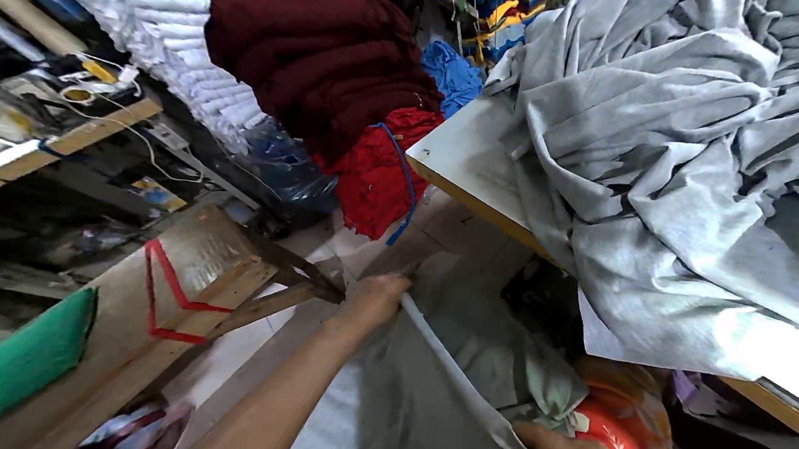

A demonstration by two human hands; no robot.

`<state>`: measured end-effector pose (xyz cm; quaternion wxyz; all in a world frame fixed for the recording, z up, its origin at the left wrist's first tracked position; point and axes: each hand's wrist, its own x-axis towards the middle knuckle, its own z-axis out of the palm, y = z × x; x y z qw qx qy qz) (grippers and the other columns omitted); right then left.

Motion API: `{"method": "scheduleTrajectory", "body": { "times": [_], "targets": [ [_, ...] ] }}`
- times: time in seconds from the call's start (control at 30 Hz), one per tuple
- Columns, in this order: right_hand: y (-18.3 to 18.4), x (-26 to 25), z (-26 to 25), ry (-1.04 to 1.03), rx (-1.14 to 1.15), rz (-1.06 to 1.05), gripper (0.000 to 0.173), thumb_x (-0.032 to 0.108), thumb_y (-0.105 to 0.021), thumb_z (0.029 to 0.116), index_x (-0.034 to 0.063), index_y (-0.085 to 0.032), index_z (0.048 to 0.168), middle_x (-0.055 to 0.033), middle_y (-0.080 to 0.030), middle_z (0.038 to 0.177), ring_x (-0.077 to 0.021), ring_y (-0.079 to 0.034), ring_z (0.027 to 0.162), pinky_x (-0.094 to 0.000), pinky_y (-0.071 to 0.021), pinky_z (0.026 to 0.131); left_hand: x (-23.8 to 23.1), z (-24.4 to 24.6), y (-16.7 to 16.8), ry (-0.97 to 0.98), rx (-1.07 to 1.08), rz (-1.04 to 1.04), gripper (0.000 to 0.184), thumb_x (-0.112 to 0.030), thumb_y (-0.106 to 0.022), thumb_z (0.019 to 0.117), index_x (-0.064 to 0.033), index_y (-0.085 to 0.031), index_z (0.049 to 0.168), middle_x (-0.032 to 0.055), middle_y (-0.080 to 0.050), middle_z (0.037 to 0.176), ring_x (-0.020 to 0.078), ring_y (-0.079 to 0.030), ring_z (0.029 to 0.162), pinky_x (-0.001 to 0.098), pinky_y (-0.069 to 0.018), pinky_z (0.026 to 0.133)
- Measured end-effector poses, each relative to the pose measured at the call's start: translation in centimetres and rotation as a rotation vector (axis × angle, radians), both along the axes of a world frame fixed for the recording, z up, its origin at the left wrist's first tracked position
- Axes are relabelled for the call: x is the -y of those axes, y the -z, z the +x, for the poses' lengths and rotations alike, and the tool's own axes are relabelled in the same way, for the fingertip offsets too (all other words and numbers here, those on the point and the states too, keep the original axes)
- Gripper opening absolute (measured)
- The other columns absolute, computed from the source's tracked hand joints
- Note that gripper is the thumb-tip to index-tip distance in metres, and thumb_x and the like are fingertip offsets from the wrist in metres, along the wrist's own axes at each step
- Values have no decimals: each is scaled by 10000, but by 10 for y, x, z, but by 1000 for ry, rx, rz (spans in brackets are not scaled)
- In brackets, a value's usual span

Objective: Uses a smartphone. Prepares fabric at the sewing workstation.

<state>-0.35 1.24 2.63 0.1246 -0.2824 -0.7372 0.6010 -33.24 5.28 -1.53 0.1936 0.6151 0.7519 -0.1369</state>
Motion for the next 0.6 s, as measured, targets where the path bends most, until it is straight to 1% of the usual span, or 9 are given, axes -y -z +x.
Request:
{"method": "scheduleTrajectory", "body": {
  "times": [0.07,0.2,0.33,0.37,0.4,0.47,0.5,0.53,0.6],
  "targets": [
    [-7,-1,1,-22,-48,-8,314,16,-499,1015,-115,-638,1264,-265,-726,1045,-346,-722,966,-523,-549,880,10,-18,-1,-103,-75,50,351,0,-536,1004,-73,-672,1319,195,-645,1338,435,-616,1218,624,-469,999],
    [-16,-1,9,-37,-124,19,316,11,-487,1015,-114,-640,1263,-253,-727,1056,-306,-722,965,-487,-554,879,39,-57,2,-277,-140,269,315,29,-576,980,-57,-705,1254,236,-677,1256,478,-635,1162,654,-482,958],
    [-30,-8,23,15,-204,32,298,0,-488,1012,-115,-628,1249,-202,-720,1032,-170,-698,927,-366,-555,854,60,-85,-26,-458,21,942,247,73,-556,976,99,-677,1189,360,-651,1189,555,-613,1139,711,-428,991],
    [-33,-9,25,30,-213,21,310,8,-490,1018,-110,-609,1279,-190,-716,1065,-145,-691,946,-348,-553,868,63,-85,-42,-502,107,1098,270,24,-517,1006,127,-631,1229,352,-639,1208,483,-621,1149,644,-439,1017],
    [-35,-10,26,40,-217,15,341,13,-487,1022,-100,-576,1331,-186,-708,1119,-135,-688,977,-344,-553,887,65,-85,-60,-510,195,1241,314,-37,-476,1027,144,-576,1263,307,-634,1210,339,-632,1115,512,-473,1013],
    [-40,-13,29,59,-202,39,414,6,-487,1019,-74,-514,1424,-181,-689,1212,-120,-684,1013,-329,-559,899,70,-80,-103,-418,343,1450,376,-135,-409,1048,128,-503,1299,142,-610,1215,57,-588,1072,269,-474,988],
    [-44,-14,32,92,-188,65,409,-12,-496,1004,-74,-533,1407,-172,-699,1184,-110,-688,974,-317,-567,866,72,-82,-122,-308,390,1530,360,-163,-404,1049,94,-505,1280,53,-607,1207,-12,-580,1078,218,-470,987],
    [-49,-16,37,149,-180,92,371,-29,-506,986,-73,-582,1346,-142,-716,1112,-89,-685,907,-298,-571,814,73,-88,-139,-174,428,1593,333,-172,-420,1055,56,-521,1275,14,-614,1223,-7,-586,1113,224,-469,1011],
    [-57,-24,53,279,-227,131,299,-39,-490,971,4,-651,1219,30,-711,1001,21,-648,837,-213,-561,756,72,-105,-166,71,479,1665,310,-163,-481,1051,9,-568,1295,44,-640,1267,105,-611,1165,304,-480,1041]
  ]
}}
